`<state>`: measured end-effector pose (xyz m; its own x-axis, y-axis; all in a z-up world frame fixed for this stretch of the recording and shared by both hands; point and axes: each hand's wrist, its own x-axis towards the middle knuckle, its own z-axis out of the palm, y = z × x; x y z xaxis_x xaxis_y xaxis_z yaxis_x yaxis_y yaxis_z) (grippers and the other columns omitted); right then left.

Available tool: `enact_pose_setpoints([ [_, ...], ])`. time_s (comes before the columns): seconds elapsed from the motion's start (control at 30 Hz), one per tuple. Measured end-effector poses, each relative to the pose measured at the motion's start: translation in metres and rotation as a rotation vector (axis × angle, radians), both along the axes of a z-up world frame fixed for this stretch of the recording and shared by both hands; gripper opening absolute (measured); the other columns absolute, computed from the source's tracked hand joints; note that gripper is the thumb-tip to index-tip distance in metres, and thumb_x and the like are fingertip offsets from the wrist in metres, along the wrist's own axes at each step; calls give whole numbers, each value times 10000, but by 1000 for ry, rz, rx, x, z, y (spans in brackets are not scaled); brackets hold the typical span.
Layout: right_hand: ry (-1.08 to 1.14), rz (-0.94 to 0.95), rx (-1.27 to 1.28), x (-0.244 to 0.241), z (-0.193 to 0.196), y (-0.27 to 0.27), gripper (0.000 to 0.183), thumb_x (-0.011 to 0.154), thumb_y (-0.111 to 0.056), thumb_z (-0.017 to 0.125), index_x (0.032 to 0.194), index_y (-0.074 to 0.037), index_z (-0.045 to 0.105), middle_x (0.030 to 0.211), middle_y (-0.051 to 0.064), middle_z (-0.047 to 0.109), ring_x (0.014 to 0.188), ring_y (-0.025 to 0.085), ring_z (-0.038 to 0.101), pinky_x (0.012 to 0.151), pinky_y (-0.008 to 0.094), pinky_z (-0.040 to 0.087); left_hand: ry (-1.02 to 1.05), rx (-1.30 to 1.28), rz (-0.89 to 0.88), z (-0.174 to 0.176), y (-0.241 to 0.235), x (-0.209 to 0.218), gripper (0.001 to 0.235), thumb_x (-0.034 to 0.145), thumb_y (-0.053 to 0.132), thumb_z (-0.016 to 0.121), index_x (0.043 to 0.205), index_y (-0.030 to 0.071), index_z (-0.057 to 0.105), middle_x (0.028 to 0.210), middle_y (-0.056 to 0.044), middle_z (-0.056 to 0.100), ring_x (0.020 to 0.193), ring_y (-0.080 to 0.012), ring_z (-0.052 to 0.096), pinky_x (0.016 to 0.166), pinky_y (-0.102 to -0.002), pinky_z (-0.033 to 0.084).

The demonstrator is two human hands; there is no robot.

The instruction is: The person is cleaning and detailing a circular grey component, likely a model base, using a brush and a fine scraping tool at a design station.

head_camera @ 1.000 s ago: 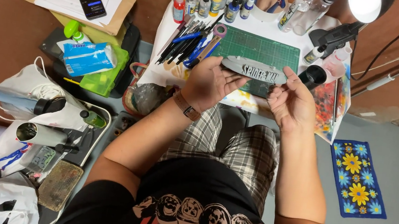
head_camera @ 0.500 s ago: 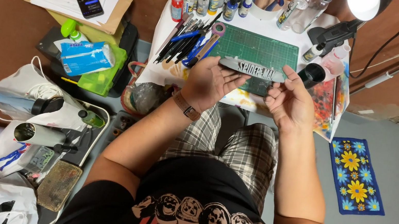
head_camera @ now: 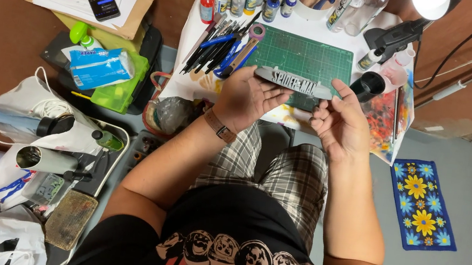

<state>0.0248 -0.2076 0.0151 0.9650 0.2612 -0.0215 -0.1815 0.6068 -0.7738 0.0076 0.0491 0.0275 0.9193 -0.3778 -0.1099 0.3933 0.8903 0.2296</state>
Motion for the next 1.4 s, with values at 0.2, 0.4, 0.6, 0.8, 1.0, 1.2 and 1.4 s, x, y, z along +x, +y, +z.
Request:
enact_pose_setpoints([
  [0.2, -29, 13, 16, -2, -1, -1, 416, 997, -96, 625, 1401, -69, 531, 869, 180, 678, 751, 310, 768, 644, 436, 694, -8, 37, -21, 5, -3, -4, 587, 1049, 408, 365, 1331, -104, 415, 1360, -350, 498, 1292, -459, 567, 1115, -510, 513],
  [0.4, -45, 20, 32, -6, -4, -1, 442, 992, -88, 639, 1417, -65, 516, 882, 187, 663, 753, 316, 765, 648, 442, 694, -6, 41, -29, 5, -3, -6, 609, 1047, 419, 365, 1342, -112, 418, 1369, -354, 499, 1296, -464, 563, 1114, -514, 511],
  [0.6, -54, 13, 22, -13, 0, -1, 468, 985, -80, 648, 1432, -57, 511, 879, 187, 664, 754, 310, 764, 646, 431, 695, -25, 36, -39, -15, -2, 7, 622, 1040, 430, 418, 1378, -92, 434, 1358, -357, 516, 1285, -500, 562, 1111, -566, 503],
  [0.8, -71, 2, 37, -19, 1, 4, 489, 971, -56, 665, 1435, -45, 511, 868, 191, 684, 751, 303, 766, 648, 428, 698, -30, 27, -51, 4, -3, -5, 645, 1033, 474, 433, 1406, -52, 415, 1370, -354, 501, 1300, -535, 531, 1109, -634, 470],
  [1.0, -106, 26, 58, -21, -12, 13, 507, 971, -47, 671, 1442, -35, 483, 866, 196, 695, 755, 309, 766, 647, 437, 700, -33, -91, -24, 8, -11, -12, 717, 1021, 591, 416, 1535, 93, 377, 1501, -281, 431, 1400, -610, 366, 1139, -765, 307],
  [1.2, -117, -3, 45, -14, -35, 18, 456, 987, -29, 635, 1410, -4, 466, 875, 194, 713, 748, 304, 774, 637, 433, 707, -26, -105, -32, 32, -19, -29, 801, 1004, 681, 267, 1625, 179, 216, 1565, -238, 312, 1465, -586, 245, 1167, -762, 240],
  [1.4, -109, -63, -5, -20, -43, 33, 440, 985, -25, 652, 1387, -10, 473, 877, 164, 718, 717, 264, 762, 637, 431, 709, -33, -239, -1, -2, -21, -28, 817, 924, 750, 383, 1561, 250, 273, 1503, -115, 370, 1469, -486, 308, 1184, -796, 173],
])
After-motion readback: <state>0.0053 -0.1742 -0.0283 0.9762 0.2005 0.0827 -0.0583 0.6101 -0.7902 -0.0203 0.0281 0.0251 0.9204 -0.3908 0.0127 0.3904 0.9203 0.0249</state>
